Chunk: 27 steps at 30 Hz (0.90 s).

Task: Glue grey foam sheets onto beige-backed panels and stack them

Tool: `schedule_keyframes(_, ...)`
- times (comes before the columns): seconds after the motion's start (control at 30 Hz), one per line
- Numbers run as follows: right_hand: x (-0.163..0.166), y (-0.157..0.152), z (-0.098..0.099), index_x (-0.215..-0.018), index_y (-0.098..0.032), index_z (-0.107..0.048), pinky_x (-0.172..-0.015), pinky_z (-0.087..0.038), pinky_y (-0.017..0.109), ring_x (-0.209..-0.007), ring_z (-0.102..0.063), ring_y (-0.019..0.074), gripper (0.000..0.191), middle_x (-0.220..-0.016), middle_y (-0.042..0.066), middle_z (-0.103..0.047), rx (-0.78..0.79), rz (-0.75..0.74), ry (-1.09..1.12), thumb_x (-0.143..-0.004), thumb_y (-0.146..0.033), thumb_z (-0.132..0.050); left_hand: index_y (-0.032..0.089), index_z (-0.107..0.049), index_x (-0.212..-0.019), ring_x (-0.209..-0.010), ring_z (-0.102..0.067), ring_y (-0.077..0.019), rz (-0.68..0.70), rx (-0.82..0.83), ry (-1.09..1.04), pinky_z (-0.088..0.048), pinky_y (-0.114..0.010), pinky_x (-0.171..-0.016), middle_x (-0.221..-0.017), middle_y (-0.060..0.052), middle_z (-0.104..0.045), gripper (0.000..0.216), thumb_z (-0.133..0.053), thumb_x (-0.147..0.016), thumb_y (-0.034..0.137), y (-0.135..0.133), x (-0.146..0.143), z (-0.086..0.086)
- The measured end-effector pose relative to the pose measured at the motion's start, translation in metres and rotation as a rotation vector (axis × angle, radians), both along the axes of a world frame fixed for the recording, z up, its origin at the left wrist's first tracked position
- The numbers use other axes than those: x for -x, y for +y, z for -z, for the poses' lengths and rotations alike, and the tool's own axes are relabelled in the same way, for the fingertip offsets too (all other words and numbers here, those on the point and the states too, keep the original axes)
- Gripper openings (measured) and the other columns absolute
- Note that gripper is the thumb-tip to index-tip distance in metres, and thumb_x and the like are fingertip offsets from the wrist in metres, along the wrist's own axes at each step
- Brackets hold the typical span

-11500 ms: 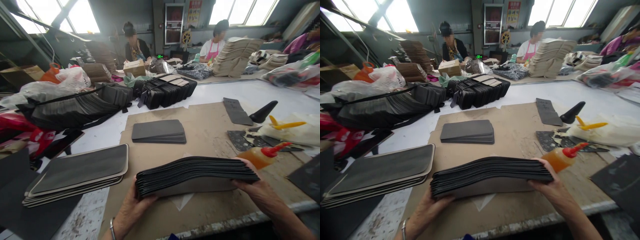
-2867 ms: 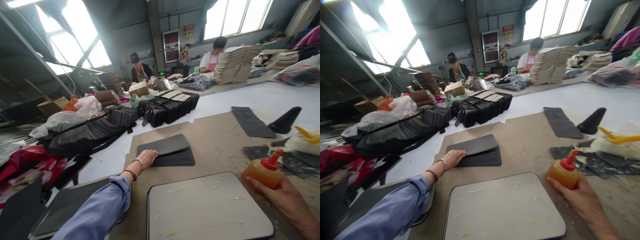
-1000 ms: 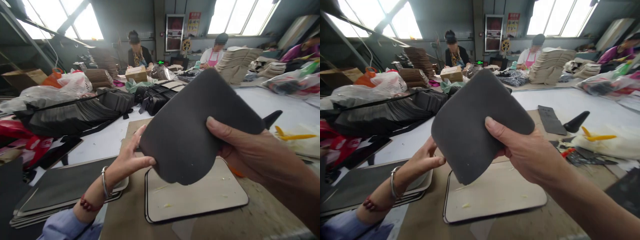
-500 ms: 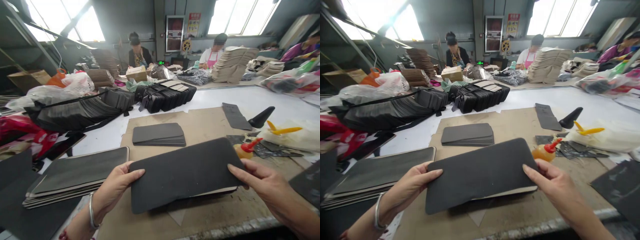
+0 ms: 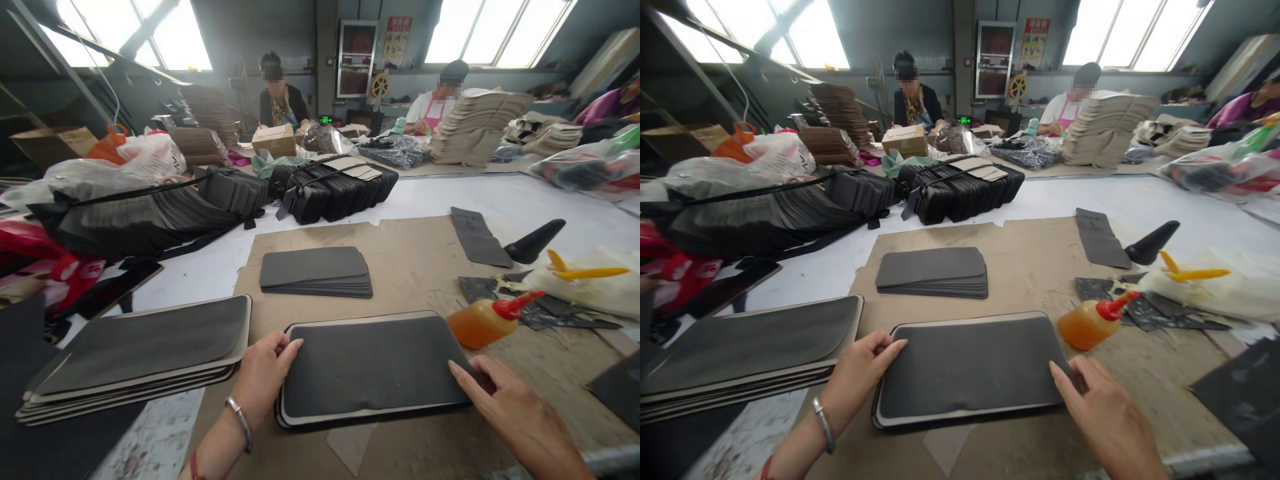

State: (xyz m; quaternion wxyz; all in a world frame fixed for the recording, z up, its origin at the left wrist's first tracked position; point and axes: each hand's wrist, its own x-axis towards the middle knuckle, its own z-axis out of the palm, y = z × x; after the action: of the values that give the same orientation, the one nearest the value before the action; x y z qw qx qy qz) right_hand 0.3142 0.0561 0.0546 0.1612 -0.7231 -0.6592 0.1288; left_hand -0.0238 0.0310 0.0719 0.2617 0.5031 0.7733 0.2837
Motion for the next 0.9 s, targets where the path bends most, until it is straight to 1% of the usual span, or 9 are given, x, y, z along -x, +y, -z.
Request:
schedule_keyframes(0.1, 0.0, -0.001, 0.0, -0.064, -0.024, -0.048, -0.057, -0.042, 0.032, -0.058, -0.054, 0.0187, 0.042, -0.066, 0.001, -0.054, 0.052, 0.023, -0.012, -0.069, -0.065, -0.042, 0.021, -0.045, -0.05, -0.048, -0.039, -0.0122, -0.018, 0.009, 0.024, -0.03, -0.024, -0.051, -0.045, 0.005, -0.041, 0.033, -0.049, -0.068, 0.049, -0.001, -0.001, 0.0)
schedule_keyframes(0.2, 0.003, -0.001, -0.003, -0.063, -0.024, -0.047, -0.057, -0.041, 0.032, -0.058, -0.054, 0.0186, 0.042, -0.066, 0.001, -0.053, 0.07, 0.027, -0.027, -0.069, -0.065, -0.041, 0.021, -0.048, -0.051, -0.047, -0.043, -0.0129, -0.03, 0.007, 0.045, -0.032, -0.025, -0.052, -0.046, 0.004, -0.044, 0.034, -0.05, -0.067, 0.05, -0.003, -0.001, 0.0)
schedule_keyframes(0.37, 0.006, -0.001, -0.006, -0.059, -0.024, -0.041, -0.054, -0.038, 0.03, -0.054, -0.05, 0.0168, 0.041, -0.062, -0.001, -0.05, 0.062, 0.019, -0.071, -0.072, -0.063, -0.04, 0.022, -0.05, -0.052, -0.047, -0.046, -0.0137, -0.032, 0.017, 0.039, -0.033, -0.025, -0.051, -0.046, 0.003, -0.049, 0.036, -0.05, -0.066, 0.055, -0.005, 0.001, 0.005)
schedule_keyframes(0.6, 0.005, 0.001, -0.001, -0.055, -0.023, -0.036, -0.05, -0.036, 0.026, -0.049, -0.043, 0.0136, 0.041, -0.053, -0.003, -0.044, 0.016, -0.018, -0.059, -0.073, -0.06, -0.044, 0.022, -0.049, -0.051, -0.043, -0.044, -0.0137, -0.044, -0.006, 0.045, -0.032, -0.025, -0.048, -0.043, 0.004, -0.048, 0.036, -0.052, -0.063, 0.056, -0.008, 0.003, 0.008)
schedule_keyframes(0.7, 0.005, 0.004, -0.002, -0.054, -0.023, -0.035, -0.048, -0.036, 0.025, -0.047, -0.043, 0.013, 0.041, -0.05, -0.004, -0.043, 0.032, -0.03, -0.024, -0.073, -0.059, -0.043, 0.022, -0.049, -0.052, -0.045, -0.046, -0.0139, -0.042, -0.003, 0.05, -0.033, -0.025, -0.048, -0.045, 0.004, -0.049, 0.035, -0.053, -0.065, 0.054, -0.006, 0.003, 0.009)
schedule_keyframes(0.77, 0.003, 0.007, -0.002, -0.051, -0.023, -0.034, -0.047, -0.036, 0.026, -0.046, -0.043, 0.0134, 0.043, -0.048, -0.003, -0.042, 0.051, -0.034, -0.002, -0.07, -0.061, -0.043, 0.022, -0.048, -0.052, -0.046, -0.047, -0.0136, -0.046, -0.005, 0.078, -0.035, -0.024, -0.049, -0.046, 0.004, -0.049, 0.032, -0.056, -0.067, 0.049, -0.005, 0.002, 0.009)
schedule_keyframes(0.83, -0.003, 0.009, 0.004, -0.049, -0.023, -0.035, -0.045, -0.037, 0.028, -0.043, -0.043, 0.014, 0.045, -0.046, -0.003, -0.041, 0.084, -0.048, 0.01, -0.066, -0.064, -0.044, 0.021, -0.046, -0.053, -0.046, -0.047, -0.0132, -0.057, -0.01, 0.138, -0.036, -0.024, -0.049, -0.046, 0.004, -0.048, 0.03, -0.059, -0.069, 0.043, -0.006, 0.0, 0.01)
schedule_keyframes(0.9, -0.013, 0.012, 0.015, -0.047, -0.024, -0.038, -0.041, -0.036, 0.029, -0.039, -0.042, 0.0144, 0.046, -0.043, -0.003, -0.04, 0.053, -0.05, 0.013, -0.063, -0.066, -0.046, 0.02, -0.047, -0.057, -0.048, -0.049, -0.014, -0.076, -0.069, 0.266, -0.039, -0.026, -0.05, -0.05, 0.003, -0.05, 0.027, -0.058, -0.074, 0.039, -0.011, -0.003, 0.011)
